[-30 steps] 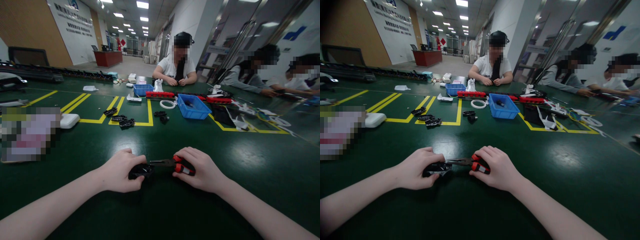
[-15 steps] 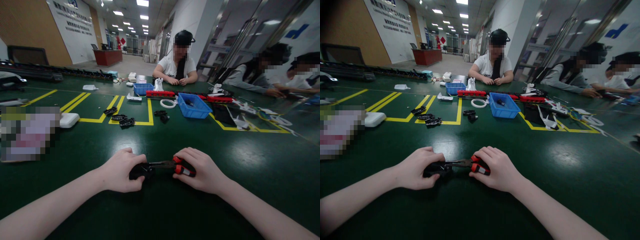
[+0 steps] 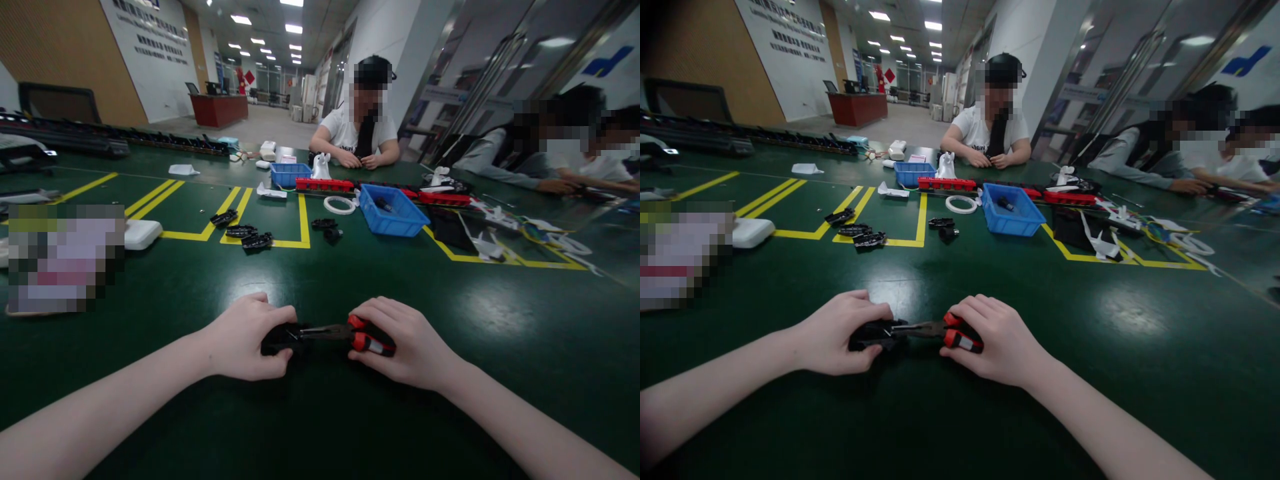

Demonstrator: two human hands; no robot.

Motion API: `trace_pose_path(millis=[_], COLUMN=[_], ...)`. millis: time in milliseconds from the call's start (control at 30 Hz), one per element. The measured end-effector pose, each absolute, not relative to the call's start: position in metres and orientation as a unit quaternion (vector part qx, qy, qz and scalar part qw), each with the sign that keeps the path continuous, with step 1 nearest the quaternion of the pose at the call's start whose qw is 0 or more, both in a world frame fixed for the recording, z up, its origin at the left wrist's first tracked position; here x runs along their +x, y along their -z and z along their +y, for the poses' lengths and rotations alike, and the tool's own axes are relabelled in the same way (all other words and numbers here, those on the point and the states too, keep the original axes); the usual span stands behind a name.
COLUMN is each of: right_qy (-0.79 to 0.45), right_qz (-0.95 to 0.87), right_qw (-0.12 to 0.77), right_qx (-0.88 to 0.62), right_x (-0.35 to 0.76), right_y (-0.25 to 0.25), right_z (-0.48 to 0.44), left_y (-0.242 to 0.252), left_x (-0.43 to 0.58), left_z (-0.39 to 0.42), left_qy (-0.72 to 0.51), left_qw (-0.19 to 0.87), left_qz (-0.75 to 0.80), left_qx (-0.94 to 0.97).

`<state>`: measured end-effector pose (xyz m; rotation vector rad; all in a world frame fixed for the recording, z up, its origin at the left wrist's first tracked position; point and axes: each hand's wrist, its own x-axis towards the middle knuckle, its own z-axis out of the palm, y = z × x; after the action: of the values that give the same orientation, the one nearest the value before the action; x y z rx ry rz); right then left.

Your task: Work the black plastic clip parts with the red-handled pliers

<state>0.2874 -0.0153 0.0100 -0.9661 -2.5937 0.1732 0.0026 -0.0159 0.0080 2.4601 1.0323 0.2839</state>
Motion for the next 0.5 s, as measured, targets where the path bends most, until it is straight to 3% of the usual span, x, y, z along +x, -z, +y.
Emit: trace_pose_path(millis=[500], right_qy=[0.02], right_qz=[-0.926], right_qw=[0.195], right_qx=[-0.322], right_x=[0.2877], right_y=[-0.0061], right_z=[-0.0171], left_y=[-0.0114], left_x=[0.0022], left_z=[-0.0162], left_qy=[-0.092], left_qw=[0.208], left_qz=[0.374], left_qx=[0.899])
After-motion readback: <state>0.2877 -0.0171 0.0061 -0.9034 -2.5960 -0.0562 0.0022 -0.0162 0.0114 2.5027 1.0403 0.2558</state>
